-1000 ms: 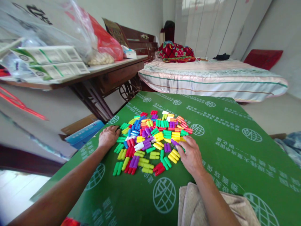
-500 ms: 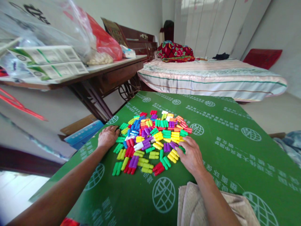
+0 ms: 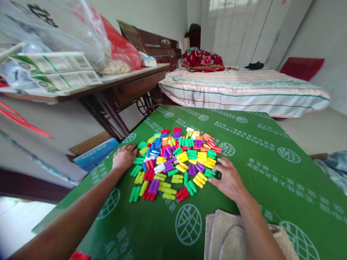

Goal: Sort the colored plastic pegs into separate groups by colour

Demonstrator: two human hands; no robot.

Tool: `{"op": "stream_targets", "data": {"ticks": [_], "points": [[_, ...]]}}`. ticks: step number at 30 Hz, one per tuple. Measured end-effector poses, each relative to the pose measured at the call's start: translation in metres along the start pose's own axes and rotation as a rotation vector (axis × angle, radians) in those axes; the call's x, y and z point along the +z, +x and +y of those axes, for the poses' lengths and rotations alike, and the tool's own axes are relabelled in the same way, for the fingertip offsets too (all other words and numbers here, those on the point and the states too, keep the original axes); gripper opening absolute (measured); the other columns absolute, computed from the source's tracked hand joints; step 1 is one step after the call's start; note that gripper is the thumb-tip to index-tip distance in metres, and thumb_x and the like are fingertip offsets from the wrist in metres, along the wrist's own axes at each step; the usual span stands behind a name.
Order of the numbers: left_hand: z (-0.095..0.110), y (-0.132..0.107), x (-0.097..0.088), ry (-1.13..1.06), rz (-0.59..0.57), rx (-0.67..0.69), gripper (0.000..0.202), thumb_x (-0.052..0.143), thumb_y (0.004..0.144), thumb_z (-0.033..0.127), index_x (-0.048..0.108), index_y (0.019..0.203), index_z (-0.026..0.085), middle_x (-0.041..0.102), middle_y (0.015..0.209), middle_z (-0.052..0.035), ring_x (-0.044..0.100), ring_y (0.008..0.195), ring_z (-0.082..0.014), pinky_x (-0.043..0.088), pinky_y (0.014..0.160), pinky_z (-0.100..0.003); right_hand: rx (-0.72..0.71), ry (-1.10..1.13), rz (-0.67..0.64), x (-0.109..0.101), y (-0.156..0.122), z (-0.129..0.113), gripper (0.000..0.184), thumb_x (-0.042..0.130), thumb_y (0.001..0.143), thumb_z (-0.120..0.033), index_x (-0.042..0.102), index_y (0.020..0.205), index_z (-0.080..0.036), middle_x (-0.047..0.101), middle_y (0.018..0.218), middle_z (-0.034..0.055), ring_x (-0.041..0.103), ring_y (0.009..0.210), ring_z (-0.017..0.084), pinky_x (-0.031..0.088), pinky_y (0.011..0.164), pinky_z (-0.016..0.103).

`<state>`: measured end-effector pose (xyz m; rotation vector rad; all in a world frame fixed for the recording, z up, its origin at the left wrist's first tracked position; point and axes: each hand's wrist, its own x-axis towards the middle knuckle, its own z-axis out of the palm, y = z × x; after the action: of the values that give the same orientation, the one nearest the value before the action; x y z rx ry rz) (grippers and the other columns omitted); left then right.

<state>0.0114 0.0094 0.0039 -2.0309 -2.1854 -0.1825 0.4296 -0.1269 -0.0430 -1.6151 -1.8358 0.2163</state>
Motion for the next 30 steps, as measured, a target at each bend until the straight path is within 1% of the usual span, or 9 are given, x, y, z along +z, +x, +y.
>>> {"op": "stream_targets", "data": {"ticks": [3,6,17,30], "points": [[0.000,0.000,0.000,-0.002,-0.001,0.002,0.048,0.030,0.091,0.042,0.057,0.124,0.021,0.058,0.128,-0.0105,0.048,0.118,-0.0303,0.038,0.097,-0.043,0.001,-0.022,0.003,0.003,0.000,-0.003,0.017,0.071,0.066,-0.036,0.068,0.075,-0.022,0.059,0.121,0.0129,0.050,0.119,0.031,0.043,0.098,0.050],[0.001,0.000,-0.001,-0.004,-0.006,-0.002,0.048,0.030,0.091,0.041,0.057,0.124,0.021,0.057,0.128,-0.0105,0.048,0.118,-0.0303,0.038,0.097,-0.043,-0.002,-0.029,0.021,0.004,0.001,-0.006,0.014,0.069,0.068,-0.034,0.066,0.074,-0.022,0.061,0.116,0.0116,0.053,0.115,0.030,0.045,0.097,0.048],[0.002,-0.001,-0.002,-0.004,-0.007,-0.004,0.047,0.031,0.091,0.040,0.057,0.124,0.020,0.058,0.128,-0.0112,0.048,0.119,-0.0306,0.038,0.098,-0.043,-0.039,-0.030,0.039,0.006,0.003,-0.011,0.012,0.067,0.070,-0.033,0.062,0.071,-0.023,0.065,0.105,0.0088,0.055,0.112,0.029,0.046,0.095,0.046],[0.001,0.000,-0.001,-0.009,0.010,-0.002,0.046,0.033,0.091,0.040,0.058,0.124,0.019,0.058,0.128,-0.0107,0.049,0.118,-0.0304,0.039,0.098,-0.044,-0.036,-0.051,0.035,0.006,0.002,-0.006,0.012,0.069,0.067,-0.032,0.064,0.071,-0.022,0.062,0.114,0.0102,0.053,0.114,0.030,0.046,0.095,0.046]]}}
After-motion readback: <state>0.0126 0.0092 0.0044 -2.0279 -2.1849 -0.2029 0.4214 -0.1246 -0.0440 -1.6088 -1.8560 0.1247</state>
